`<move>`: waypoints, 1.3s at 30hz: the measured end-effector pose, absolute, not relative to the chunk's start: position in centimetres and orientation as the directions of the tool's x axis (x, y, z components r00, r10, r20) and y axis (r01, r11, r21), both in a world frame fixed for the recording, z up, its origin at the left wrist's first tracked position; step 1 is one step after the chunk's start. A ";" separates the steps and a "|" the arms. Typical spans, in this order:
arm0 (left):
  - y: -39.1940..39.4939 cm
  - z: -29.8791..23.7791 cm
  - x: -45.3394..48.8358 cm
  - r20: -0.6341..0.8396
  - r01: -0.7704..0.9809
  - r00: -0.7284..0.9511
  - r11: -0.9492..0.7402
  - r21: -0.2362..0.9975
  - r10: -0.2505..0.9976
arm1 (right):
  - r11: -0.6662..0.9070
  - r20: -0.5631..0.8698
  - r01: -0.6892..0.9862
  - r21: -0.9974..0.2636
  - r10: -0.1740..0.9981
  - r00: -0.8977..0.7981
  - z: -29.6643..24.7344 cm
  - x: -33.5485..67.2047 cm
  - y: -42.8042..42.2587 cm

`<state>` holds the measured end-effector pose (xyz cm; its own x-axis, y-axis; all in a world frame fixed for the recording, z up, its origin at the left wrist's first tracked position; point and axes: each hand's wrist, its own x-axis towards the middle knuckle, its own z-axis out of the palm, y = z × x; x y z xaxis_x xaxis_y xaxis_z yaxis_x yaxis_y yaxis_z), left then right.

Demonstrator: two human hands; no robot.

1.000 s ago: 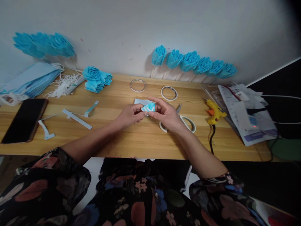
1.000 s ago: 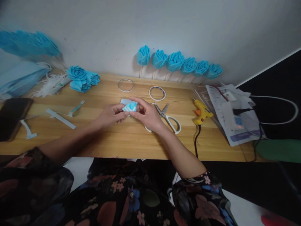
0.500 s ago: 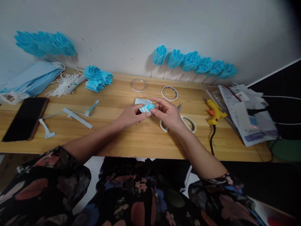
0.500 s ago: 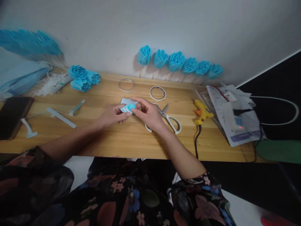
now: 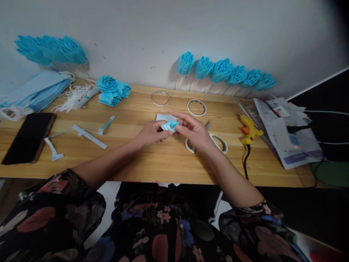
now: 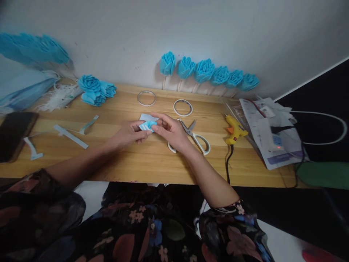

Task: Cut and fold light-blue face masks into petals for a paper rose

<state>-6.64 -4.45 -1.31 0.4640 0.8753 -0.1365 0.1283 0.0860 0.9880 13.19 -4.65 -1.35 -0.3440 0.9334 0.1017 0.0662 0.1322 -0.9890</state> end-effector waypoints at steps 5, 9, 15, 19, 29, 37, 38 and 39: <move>-4.5 -1.0 -6.6 -0.133 0.133 0.482 0.078 0.988 0.866 | 0.165 0.132 0.071 -0.984 0.932 -0.337 -1.8 13.2 -4.4; -4.5 -1.0 -6.6 -0.124 0.129 0.475 0.071 0.989 0.871 | 0.153 0.120 0.074 -0.985 0.936 -0.332 -1.7 13.5 -4.3; -4.5 -1.3 -6.6 -0.134 0.146 0.461 0.074 0.986 0.877 | 0.126 0.084 0.104 -0.987 0.938 -0.337 -1.5 13.4 -4.5; -4.5 -1.3 -6.6 -0.121 0.112 0.462 0.077 0.991 0.879 | 0.153 0.110 0.131 -0.979 0.950 -0.291 -1.8 13.4 -4.3; -4.5 -1.0 -6.4 -0.127 0.112 0.443 0.086 0.990 0.887 | 0.168 0.113 0.146 -0.975 0.940 -0.322 -1.3 13.3 -4.7; -4.4 -1.1 -6.6 -0.125 0.106 0.463 0.086 0.991 0.877 | 0.172 0.099 0.180 -0.969 0.930 -0.355 -1.3 13.1 -5.0; -4.4 -1.1 -6.6 -0.114 0.097 0.471 0.077 0.992 0.874 | 0.176 0.102 0.181 -0.968 0.929 -0.357 -1.4 13.2 -4.9; -4.4 -1.2 -6.7 -0.106 0.092 0.478 0.070 0.993 0.872 | 0.179 0.106 0.178 -0.968 0.928 -0.358 -1.5 13.3 -4.9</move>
